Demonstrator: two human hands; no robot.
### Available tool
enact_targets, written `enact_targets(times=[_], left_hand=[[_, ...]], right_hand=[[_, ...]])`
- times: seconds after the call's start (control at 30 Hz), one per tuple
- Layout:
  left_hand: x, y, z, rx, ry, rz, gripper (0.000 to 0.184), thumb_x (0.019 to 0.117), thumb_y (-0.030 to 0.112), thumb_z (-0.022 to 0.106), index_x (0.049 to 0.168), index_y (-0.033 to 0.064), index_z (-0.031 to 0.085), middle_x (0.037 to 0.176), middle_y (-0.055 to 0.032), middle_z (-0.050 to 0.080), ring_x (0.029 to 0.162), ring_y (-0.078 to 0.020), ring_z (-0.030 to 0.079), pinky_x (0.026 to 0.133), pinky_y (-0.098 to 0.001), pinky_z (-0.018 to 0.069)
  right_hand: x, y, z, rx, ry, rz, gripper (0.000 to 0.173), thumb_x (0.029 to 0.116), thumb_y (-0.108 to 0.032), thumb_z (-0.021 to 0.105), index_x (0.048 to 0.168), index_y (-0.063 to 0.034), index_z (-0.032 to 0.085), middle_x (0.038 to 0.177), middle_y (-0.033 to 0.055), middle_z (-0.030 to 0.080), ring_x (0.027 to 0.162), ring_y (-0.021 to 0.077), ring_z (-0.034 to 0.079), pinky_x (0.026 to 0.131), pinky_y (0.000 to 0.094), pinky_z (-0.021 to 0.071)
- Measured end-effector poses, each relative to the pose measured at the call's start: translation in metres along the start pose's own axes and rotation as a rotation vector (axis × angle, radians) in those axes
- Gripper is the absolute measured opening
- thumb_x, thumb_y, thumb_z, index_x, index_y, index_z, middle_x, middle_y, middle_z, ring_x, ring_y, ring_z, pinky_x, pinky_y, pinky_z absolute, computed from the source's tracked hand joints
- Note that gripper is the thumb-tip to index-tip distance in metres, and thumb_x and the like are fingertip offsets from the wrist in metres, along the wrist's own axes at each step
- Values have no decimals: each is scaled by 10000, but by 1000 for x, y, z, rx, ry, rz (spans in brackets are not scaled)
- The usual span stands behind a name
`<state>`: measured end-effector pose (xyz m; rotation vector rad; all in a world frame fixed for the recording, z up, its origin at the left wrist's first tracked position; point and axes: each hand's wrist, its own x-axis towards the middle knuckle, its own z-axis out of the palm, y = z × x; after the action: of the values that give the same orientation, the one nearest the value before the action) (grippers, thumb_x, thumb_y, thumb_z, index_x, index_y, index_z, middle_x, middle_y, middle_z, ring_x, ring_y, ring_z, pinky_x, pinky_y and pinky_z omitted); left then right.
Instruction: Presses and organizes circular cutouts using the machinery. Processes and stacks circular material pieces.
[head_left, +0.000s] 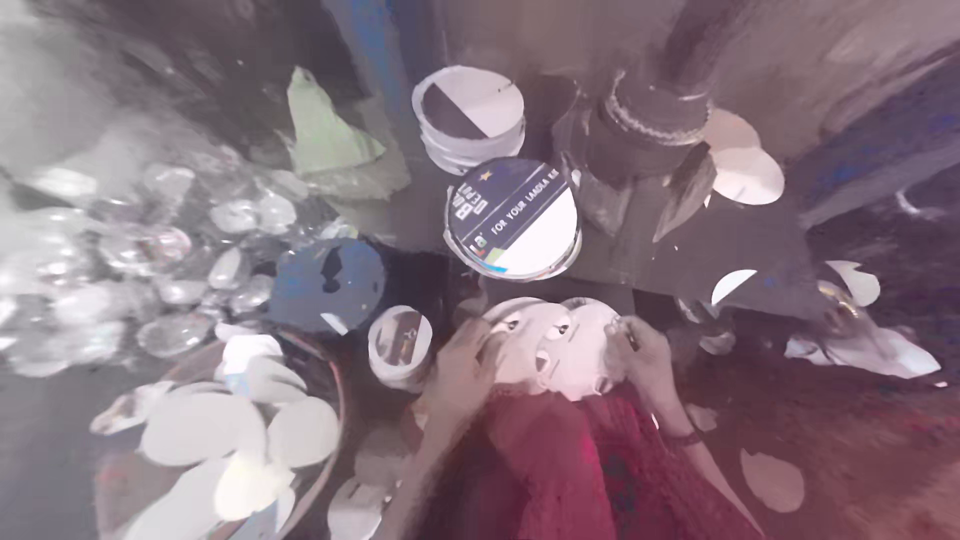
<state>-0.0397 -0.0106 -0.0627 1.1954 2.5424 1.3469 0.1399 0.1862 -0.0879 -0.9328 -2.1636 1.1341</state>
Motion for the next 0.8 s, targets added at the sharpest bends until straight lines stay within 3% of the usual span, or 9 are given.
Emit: enact_targets(times=[0.07, 0.13, 0.3, 0.4, 0.47, 0.53, 0.6, 0.7, 0.8], left_hand=[[1, -20, -21, 45, 102, -46, 266, 963, 128, 590, 965, -119, 688, 882, -236, 696, 809, -304, 696, 776, -441, 567], [-2, -36, -45, 48, 230, -144, 300, 977, 127, 571, 1009, -157, 664, 876, -248, 684, 805, -261, 684, 781, -419, 553], [0, -58, -87, -363, 466, -100, 467, 1020, 165, 515, 1344, -150, 397, 1219, -24, 583, 1017, 85, 577, 852, -120, 504], [14, -48, -92, -592, 489, -99, 580, 1000, 108, 443, 1499, -120, 256, 1518, -107, 423, 1260, -12, 508, 1010, -174, 456], [20, -42, -92, -658, 548, -181, 408, 967, 23, 396, 1357, -61, 481, 1305, 19, 605, 1003, 59, 600, 816, -122, 509], [27, -38, -97, -658, 557, -194, 355, 948, -10, 355, 1107, 28, 669, 975, 141, 705, 674, 96, 581, 573, -92, 476], [30, -40, -102, -644, 505, -170, 364, 951, -8, 354, 1049, 46, 701, 983, 125, 728, 758, 71, 628, 651, -116, 514], [36, -40, -101, -657, 431, -176, 331, 940, -7, 373, 1064, -18, 679, 1094, 32, 717, 1006, 0, 646, 886, -190, 532], [47, -35, -96, -661, 425, -182, 321, 941, -16, 387, 1069, -35, 681, 1082, 29, 726, 953, 20, 654, 797, -164, 538]], right_hand=[[3, -3, -6, -369, -63, 29, 308, 914, -131, 703, 1147, 71, 704, 1103, 267, 697, 1041, 398, 668, 928, 552, 520], [10, -15, -10, -537, -120, 36, 443, 891, -113, 742, 1296, 42, 649, 1306, 335, 595, 1211, 547, 557, 991, 680, 444], [59, -107, 0, -308, 97, -567, 239, 982, -253, 635, 1036, -60, 765, 958, 100, 759, 888, 260, 708, 832, 420, 560], [123, -148, 40, -380, -10, -681, 545, 957, -425, 659, 1349, -46, 643, 1204, 179, 681, 1121, 367, 638, 938, 555, 506], [160, -156, 65, -585, -120, -545, 724, 961, -522, 646, 1465, -16, 525, 1401, 239, 576, 1306, 448, 528, 1026, 663, 407], [178, -163, 74, -608, -108, -490, 576, 973, -400, 687, 1368, 9, 595, 1380, 261, 586, 1315, 472, 521, 1021, 700, 396], [184, -170, 67, -555, -21, -547, 387, 953, -194, 729, 1268, -3, 607, 1275, 256, 621, 1194, 481, 584, 930, 682, 456], [191, -165, 63, -538, -81, -514, 598, 966, -356, 711, 1409, -1, 522, 1262, 254, 638, 1182, 481, 593, 925, 673, 471], [200, -158, 73, -599, -147, -460, 624, 984, -437, 662, 1371, 43, 573, 1344, 283, 589, 1269, 497, 536, 1002, 685, 426]])
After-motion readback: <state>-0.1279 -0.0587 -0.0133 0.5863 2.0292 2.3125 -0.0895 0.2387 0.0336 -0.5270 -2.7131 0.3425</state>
